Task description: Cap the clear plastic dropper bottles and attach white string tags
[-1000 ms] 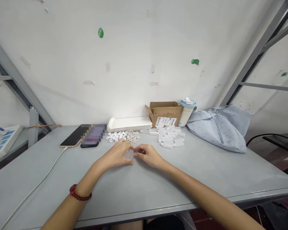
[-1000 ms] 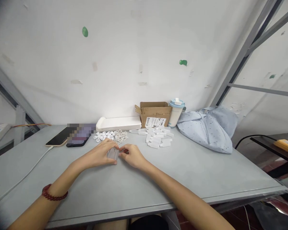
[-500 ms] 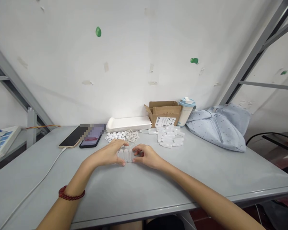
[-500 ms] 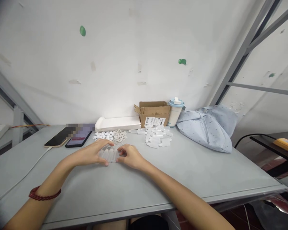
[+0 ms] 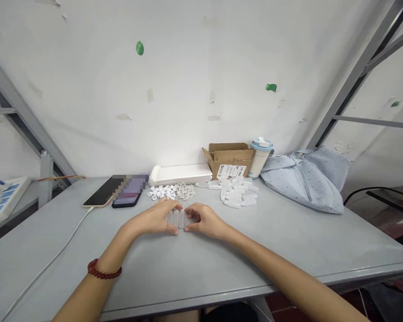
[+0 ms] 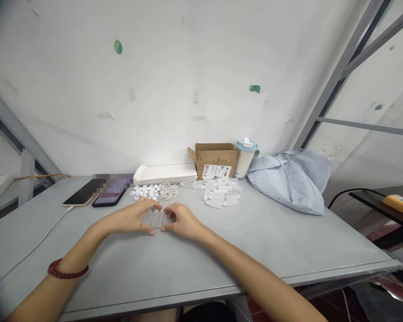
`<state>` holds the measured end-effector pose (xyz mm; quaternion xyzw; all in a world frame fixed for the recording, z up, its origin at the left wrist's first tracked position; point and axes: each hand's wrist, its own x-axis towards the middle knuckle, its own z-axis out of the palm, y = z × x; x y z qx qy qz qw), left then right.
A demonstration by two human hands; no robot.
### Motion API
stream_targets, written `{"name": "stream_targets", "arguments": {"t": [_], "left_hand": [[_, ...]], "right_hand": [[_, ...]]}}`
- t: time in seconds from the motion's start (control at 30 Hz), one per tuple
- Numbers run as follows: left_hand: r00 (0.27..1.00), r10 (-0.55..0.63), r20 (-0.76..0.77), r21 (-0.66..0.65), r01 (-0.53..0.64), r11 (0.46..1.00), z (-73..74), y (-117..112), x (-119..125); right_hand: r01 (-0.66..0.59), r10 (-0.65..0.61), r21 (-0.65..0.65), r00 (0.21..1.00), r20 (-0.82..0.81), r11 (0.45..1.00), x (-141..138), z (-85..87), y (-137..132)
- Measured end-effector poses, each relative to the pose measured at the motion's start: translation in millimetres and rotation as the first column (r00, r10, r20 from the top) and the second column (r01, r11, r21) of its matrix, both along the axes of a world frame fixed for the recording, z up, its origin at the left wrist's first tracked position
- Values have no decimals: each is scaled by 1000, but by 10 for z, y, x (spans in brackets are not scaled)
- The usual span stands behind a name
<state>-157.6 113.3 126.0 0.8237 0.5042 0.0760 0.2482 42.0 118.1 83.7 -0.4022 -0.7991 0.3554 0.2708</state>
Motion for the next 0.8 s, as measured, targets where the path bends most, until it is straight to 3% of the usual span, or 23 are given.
{"name": "stream_targets", "arguments": {"t": [0.2, 0.37, 0.47, 0.6, 0.8], "left_hand": [[993, 54, 103, 173, -72, 982, -48, 45, 88], [990, -20, 139, 333, -27, 943, -214, 127, 180], [996, -49, 76, 366, 17, 930, -276, 161, 203], [997, -79, 23, 376, 64, 924, -277, 173, 214], [998, -54, 31, 367, 39, 929, -283, 168, 252]], "right_hand": [[1, 0, -9, 1000, 18, 1000, -2, 8, 5], [-9, 9, -11, 999, 38, 1000, 52, 57, 56], [-1, -14, 109, 991, 131, 994, 158, 114, 131], [54, -145, 341, 958, 247, 938, 359, 169, 273], [156, -298, 417, 907, 299, 895, 559, 154, 443]]}}
